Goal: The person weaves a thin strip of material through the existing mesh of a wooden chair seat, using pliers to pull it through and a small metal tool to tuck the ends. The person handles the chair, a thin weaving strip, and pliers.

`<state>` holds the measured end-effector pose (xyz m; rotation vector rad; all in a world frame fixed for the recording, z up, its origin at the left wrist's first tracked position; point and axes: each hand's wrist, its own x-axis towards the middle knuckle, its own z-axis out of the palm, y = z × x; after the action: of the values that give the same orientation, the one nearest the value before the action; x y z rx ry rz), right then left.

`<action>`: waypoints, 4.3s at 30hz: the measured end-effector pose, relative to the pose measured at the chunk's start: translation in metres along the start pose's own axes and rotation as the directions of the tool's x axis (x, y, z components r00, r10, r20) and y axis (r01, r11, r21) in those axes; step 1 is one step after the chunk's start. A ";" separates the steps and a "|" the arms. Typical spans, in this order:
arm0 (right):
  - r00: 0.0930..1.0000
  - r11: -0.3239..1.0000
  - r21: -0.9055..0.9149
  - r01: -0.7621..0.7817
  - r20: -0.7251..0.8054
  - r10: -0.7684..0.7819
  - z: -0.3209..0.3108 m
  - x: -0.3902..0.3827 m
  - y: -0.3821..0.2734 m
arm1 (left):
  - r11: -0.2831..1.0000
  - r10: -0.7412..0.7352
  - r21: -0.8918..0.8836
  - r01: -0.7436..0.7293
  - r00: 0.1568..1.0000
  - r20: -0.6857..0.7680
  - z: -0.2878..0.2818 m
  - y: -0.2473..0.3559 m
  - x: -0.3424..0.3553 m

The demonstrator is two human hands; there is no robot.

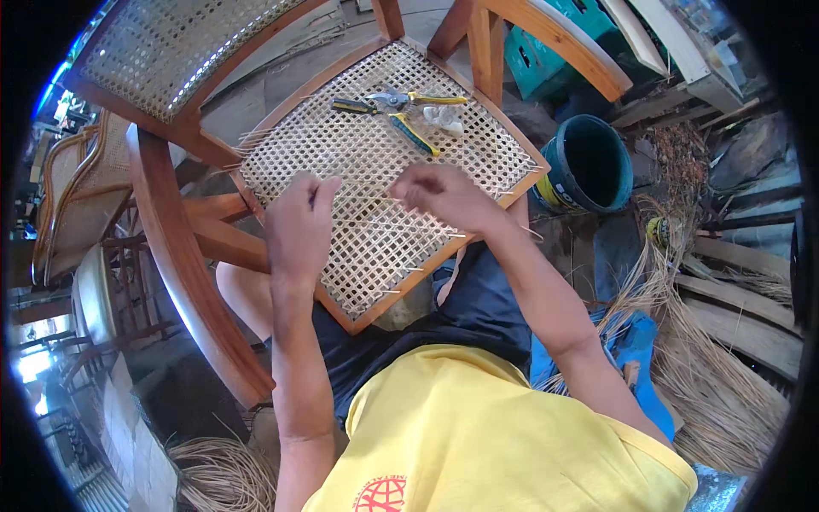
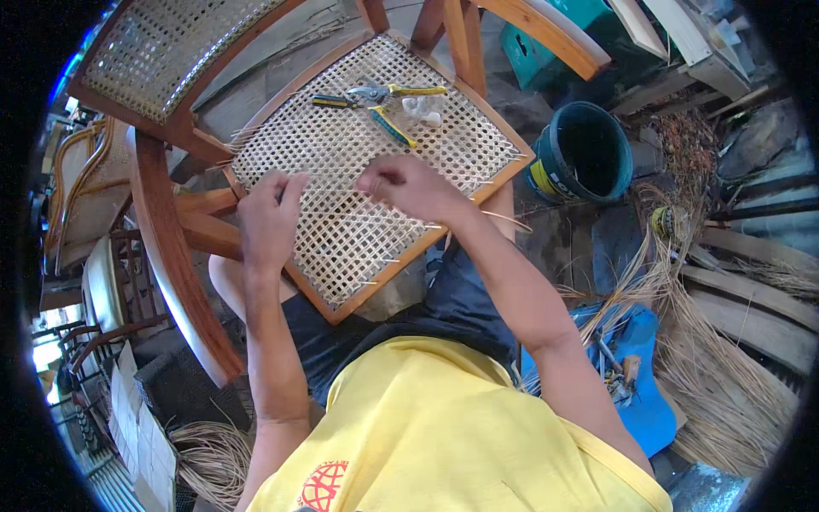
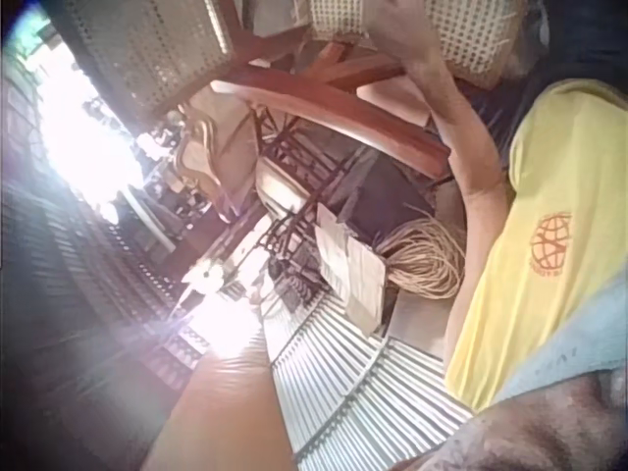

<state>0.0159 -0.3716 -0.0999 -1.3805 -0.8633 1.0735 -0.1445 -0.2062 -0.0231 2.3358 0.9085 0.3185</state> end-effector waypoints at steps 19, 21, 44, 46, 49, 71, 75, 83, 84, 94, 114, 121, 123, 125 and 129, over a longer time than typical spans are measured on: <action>0.876 0.763 -0.544 -0.348 -0.478 0.059 -0.058 -0.066 0.024 | 0.893 0.052 0.321 -0.315 0.781 0.623 0.113 0.030 0.007; 0.879 0.762 -0.551 -0.341 -0.475 0.049 -0.056 -0.065 0.018 | 0.875 0.062 0.343 -0.342 0.781 0.621 0.119 0.032 0.005; 0.957 0.551 -0.788 -0.274 -0.282 0.072 -0.022 -0.036 0.037 | 0.929 -0.281 0.261 0.261 0.959 0.041 0.016 -0.042 -0.009; 0.981 0.568 -0.808 -0.157 -0.195 -0.005 -0.011 -0.020 0.023 | 0.950 -0.213 0.217 0.225 0.974 -0.075 0.003 -0.046 -0.011; 0.990 0.879 -0.466 0.098 -0.047 -0.135 0.011 0.007 0.013 | 0.993 -0.112 0.025 0.119 0.973 -0.199 0.000 -0.034 -0.007; 0.920 0.715 -0.625 -0.314 -0.386 0.067 -0.045 -0.048 0.025 | 0.857 -0.038 0.429 -0.285 0.795 0.605 0.107 0.032 0.009; 0.929 0.691 -0.663 -0.289 -0.370 0.035 -0.046 -0.039 0.036 | 0.912 0.111 0.287 -0.293 0.851 0.513 0.136 0.002 -0.003; 0.955 0.527 -0.824 -0.208 -0.287 -0.072 -0.007 -0.023 0.047 | 0.884 -0.231 -0.182 0.431 0.739 0.633 0.119 -0.015 0.002; 0.958 0.487 -0.851 -0.197 -0.273 -0.090 -0.004 -0.021 0.045 | 0.978 -0.147 -0.042 0.203 0.822 0.550 0.128 -0.025 0.000; 0.967 0.319 -0.923 -0.216 -0.248 -0.060 0.005 -0.009 0.031 | 0.945 -0.217 0.214 0.249 0.963 -0.160 -0.005 -0.050 -0.003; 0.938 0.696 -0.658 -0.288 -0.341 0.065 -0.033 -0.031 0.024 | 0.911 -0.005 0.356 -0.208 0.857 0.515 0.096 -0.006 0.011; 0.939 0.675 -0.690 -0.262 -0.343 0.014 -0.036 -0.033 0.016 | 0.880 -0.017 0.392 -0.270 0.805 0.593 0.107 0.012 0.011; 0.948 0.642 -0.729 -0.239 -0.319 -0.009 -0.039 -0.027 0.022 | 0.904 0.010 0.345 -0.251 0.821 0.570 0.122 -0.003 0.000; 0.978 0.651 -0.747 -0.132 -0.204 -0.035 -0.041 -0.019 0.034 | 0.978 0.052 0.182 -0.105 0.960 0.275 0.137 -0.023 -0.011; 0.989 0.653 -0.757 -0.033 -0.119 -0.088 -0.017 -0.010 0.039 | 0.997 0.083 -0.036 -0.075 0.926 0.368 0.137 -0.049 0.001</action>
<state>0.0261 -0.3906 -0.1383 -2.1046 -1.3020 0.5558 -0.1119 -0.2387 -0.1612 2.3077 0.6241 -0.0828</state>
